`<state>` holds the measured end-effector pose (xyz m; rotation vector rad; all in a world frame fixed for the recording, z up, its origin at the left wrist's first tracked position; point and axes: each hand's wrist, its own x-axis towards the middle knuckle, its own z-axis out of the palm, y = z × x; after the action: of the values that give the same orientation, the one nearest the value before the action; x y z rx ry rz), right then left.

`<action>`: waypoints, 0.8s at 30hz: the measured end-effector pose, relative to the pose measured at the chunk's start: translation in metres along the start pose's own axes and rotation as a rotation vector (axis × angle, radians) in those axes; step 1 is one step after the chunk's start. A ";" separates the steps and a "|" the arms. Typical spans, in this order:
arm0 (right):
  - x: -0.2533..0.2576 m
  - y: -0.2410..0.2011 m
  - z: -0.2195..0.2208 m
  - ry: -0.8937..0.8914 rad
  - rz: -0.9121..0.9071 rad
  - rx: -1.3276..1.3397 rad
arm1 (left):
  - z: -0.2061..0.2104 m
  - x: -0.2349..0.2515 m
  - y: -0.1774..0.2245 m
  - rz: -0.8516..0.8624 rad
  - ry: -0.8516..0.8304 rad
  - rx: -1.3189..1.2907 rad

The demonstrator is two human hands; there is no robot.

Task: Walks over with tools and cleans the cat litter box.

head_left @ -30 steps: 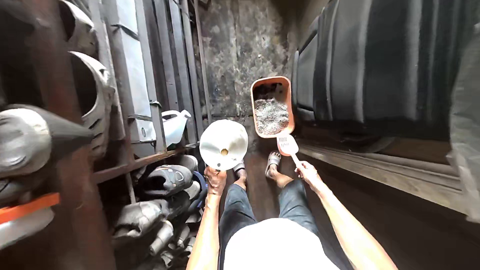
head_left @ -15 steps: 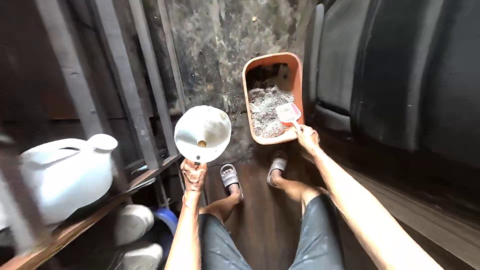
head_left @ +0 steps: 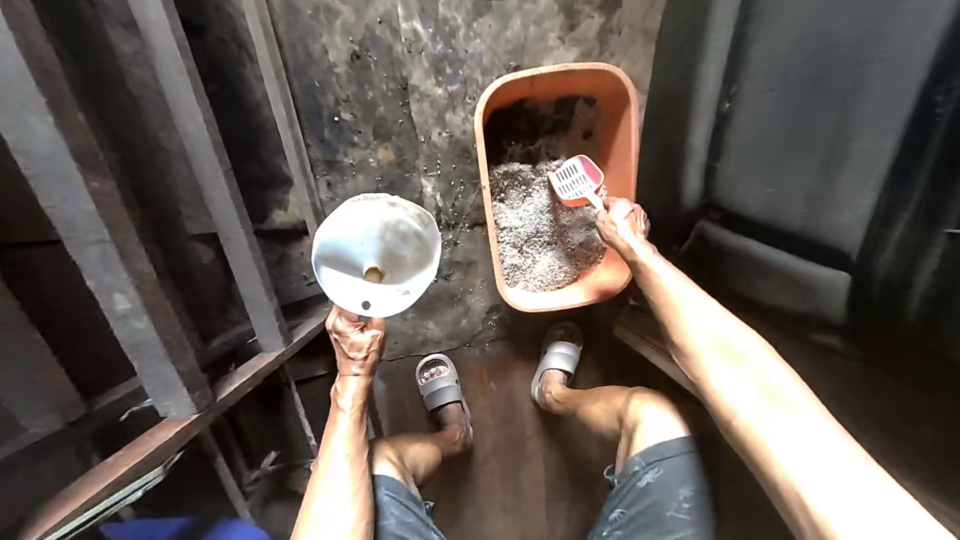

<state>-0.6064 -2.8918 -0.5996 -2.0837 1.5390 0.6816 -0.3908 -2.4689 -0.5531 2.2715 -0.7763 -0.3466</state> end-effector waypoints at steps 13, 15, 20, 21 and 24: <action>0.031 -0.048 0.021 -0.026 -0.098 0.040 | 0.003 0.049 0.002 0.105 0.091 0.036; 0.033 -0.050 0.036 0.005 -0.085 0.084 | 0.005 0.062 0.011 0.141 0.072 0.040; 0.039 -0.060 0.055 0.000 -0.013 0.163 | 0.022 0.097 0.018 0.167 0.060 -0.016; 0.041 -0.060 0.059 -0.011 0.003 0.191 | 0.026 0.103 0.019 0.170 0.048 -0.029; 0.047 -0.056 0.075 -0.040 0.012 0.362 | 0.038 0.123 0.022 0.171 0.027 -0.028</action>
<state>-0.5494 -2.8643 -0.6827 -1.7821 1.5238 0.4091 -0.3210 -2.5782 -0.5679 2.1617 -0.9385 -0.2452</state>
